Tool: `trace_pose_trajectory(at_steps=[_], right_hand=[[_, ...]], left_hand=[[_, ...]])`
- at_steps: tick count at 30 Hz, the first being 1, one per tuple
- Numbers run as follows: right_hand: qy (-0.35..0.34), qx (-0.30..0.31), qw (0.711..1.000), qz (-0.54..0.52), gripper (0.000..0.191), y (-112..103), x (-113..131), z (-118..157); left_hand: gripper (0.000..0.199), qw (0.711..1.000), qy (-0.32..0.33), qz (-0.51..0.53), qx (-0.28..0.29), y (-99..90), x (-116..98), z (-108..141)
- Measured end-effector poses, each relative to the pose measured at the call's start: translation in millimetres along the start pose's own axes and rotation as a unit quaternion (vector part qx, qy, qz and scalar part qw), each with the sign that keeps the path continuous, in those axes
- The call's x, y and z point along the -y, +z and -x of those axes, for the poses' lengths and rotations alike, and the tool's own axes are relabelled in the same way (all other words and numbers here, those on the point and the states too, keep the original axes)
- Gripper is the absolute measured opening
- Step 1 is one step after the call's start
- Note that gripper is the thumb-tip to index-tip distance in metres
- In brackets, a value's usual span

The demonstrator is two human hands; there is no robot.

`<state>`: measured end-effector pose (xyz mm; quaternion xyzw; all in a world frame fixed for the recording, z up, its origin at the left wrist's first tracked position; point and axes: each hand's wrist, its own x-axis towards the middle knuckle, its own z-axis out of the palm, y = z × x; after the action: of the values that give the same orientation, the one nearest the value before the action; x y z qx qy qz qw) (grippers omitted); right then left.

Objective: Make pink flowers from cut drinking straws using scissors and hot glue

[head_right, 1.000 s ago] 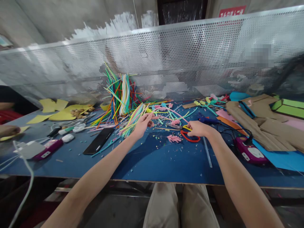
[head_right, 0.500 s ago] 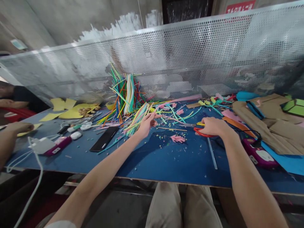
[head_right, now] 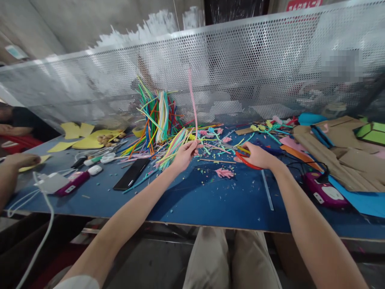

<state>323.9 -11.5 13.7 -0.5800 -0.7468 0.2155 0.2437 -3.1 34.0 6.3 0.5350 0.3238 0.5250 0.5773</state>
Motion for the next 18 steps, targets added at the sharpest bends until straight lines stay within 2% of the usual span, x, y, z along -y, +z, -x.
trace_pose_trajectory(at_steps=[4, 8, 13, 18], right_hand=[[-0.01, 0.01, 1.0, -0.025, 0.049, 18.5, 17.1, -2.3], [-0.019, 0.049, 0.997, -0.05, 0.046, 27.7, 32.7, 1.8], [-0.029, 0.081, 0.991, -0.103, 0.05, 36.8, 43.2, 4.6], [-0.035, 0.078, 0.987, -0.14, 0.048, 44.7, 49.4, 2.5]], left_hand=[[0.041, 0.997, 0.012, -0.033, 0.066, 1.1, 3.3, 1.0], [0.038, 0.99, 0.021, -0.092, 0.107, 6.7, -1.3, 5.4], [0.035, 0.974, 0.044, -0.169, 0.144, 11.0, -8.1, 11.1], [0.033, 0.971, 0.046, -0.176, 0.154, 10.7, -10.6, 13.4]])
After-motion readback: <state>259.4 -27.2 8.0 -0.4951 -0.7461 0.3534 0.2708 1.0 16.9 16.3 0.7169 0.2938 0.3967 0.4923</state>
